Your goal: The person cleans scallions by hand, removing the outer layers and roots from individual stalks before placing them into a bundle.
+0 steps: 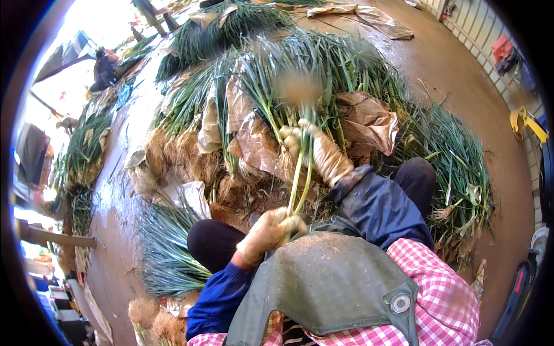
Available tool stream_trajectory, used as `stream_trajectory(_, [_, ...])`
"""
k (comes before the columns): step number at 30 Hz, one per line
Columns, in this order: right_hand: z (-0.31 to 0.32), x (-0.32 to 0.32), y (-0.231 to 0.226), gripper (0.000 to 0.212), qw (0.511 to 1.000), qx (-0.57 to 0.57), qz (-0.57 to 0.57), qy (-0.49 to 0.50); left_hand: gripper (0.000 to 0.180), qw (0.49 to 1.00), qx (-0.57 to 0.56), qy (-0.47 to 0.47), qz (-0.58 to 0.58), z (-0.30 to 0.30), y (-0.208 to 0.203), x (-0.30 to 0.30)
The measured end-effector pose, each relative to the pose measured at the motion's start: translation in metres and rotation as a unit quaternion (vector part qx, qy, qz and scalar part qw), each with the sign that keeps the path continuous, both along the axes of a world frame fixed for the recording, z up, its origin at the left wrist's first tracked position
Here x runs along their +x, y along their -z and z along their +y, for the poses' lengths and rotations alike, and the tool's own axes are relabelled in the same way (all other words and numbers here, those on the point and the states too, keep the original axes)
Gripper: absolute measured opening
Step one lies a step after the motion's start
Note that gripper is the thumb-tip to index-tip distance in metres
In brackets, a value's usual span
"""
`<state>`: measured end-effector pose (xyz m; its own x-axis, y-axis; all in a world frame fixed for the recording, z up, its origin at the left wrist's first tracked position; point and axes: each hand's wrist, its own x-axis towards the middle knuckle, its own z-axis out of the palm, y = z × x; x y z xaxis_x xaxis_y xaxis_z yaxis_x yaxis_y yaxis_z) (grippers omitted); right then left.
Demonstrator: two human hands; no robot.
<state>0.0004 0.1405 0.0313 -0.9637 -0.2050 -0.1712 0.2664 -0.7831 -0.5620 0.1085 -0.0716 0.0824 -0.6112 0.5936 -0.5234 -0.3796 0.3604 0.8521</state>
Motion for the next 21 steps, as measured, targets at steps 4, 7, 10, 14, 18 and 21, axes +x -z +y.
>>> stream_trajectory(4, [0.039, -0.041, -0.049, 0.033, 0.995, -0.042, 0.033, 0.087, 0.023, 0.924, -0.102, 0.147, 0.338, -0.063, -0.007, 0.022])
stream_trajectory(7, [0.083, -0.052, -0.117, 0.035, 0.94, 0.232, 0.158, 0.195, 0.017, 0.962, -0.149, 0.042, 0.225, -0.065, -0.029, 0.027])
stream_trajectory(10, [0.163, -0.125, -0.157, 0.061, 0.892, 0.267, 0.31, 0.195, 0.019, 0.975, -0.053, 0.012, 0.216, -0.054, 0.01, 0.01])
stream_trajectory(14, [0.097, -0.162, -0.127, 0.056, 0.913, 0.247, 0.223, 0.236, 0.019, 0.985, 0.042, -0.164, 0.044, 0.0, 0.031, -0.011])
stream_trajectory(18, [0.056, -0.188, -0.068, 0.055, 0.923, 0.28, 0.131, 0.229, 0.023, 0.918, 0.286, -0.256, -0.099, 0.034, 0.089, -0.036])
stream_trajectory(21, [0.036, -0.175, 0.007, 0.057, 0.925, 0.331, 0.008, 0.184, 0.025, 0.889, 0.311, -0.291, -0.167, 0.04, 0.108, -0.054])
